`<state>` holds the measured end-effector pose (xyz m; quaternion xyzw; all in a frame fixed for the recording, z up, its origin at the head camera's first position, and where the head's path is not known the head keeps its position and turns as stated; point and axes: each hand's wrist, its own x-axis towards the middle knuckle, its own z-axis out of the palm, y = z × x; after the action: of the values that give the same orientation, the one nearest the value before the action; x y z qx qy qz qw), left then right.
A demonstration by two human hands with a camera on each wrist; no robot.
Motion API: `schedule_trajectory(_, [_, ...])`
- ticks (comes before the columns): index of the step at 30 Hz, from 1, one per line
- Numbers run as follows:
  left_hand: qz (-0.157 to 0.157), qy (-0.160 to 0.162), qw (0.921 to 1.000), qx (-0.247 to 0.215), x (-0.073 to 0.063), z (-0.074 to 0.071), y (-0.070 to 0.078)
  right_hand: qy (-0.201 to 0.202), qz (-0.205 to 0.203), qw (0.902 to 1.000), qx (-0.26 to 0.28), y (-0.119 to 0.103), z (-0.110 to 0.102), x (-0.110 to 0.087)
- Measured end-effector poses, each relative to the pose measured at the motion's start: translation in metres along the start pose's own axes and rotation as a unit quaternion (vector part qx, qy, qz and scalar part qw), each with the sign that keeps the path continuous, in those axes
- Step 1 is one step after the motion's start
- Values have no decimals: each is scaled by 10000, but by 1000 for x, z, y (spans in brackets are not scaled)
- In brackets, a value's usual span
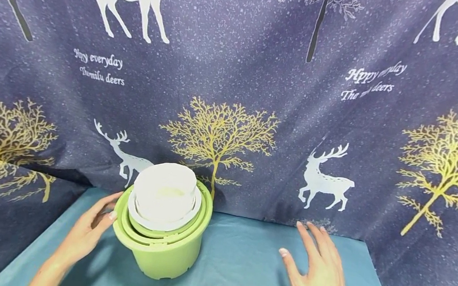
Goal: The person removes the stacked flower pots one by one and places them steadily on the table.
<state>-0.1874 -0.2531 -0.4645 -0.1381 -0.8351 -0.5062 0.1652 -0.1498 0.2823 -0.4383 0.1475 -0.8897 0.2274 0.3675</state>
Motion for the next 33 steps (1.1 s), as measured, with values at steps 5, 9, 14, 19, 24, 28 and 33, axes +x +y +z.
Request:
schedule_trajectory(5, [75,-30,9999,-94,0,1,-2,-67,43,10000,46,-8,2,4])
schedule_trajectory(9, [138,-50,9996,-241,0,0,-5,-66,-33,9999,108,-15,5,8])
schedule_trajectory(14, [159,-46,9992,-359,1,0,-6,-94,-90,9998,176,-22,9,15])
schedule_trajectory(19, [159,-65,9989,-433,1,0,-7,-91,-149,9996,215,-28,11,22])
schedule_trajectory(24, [131,-46,9987,-500,0,1,-4,-160,-216,9992,298,-34,13,28])
schedule_trajectory(28, [90,-35,9988,-473,0,1,-5,-212,-254,9989,337,-40,15,33])
schedule_trajectory(33, [49,-34,9992,-393,0,0,-9,-150,-427,9982,403,-47,18,39])
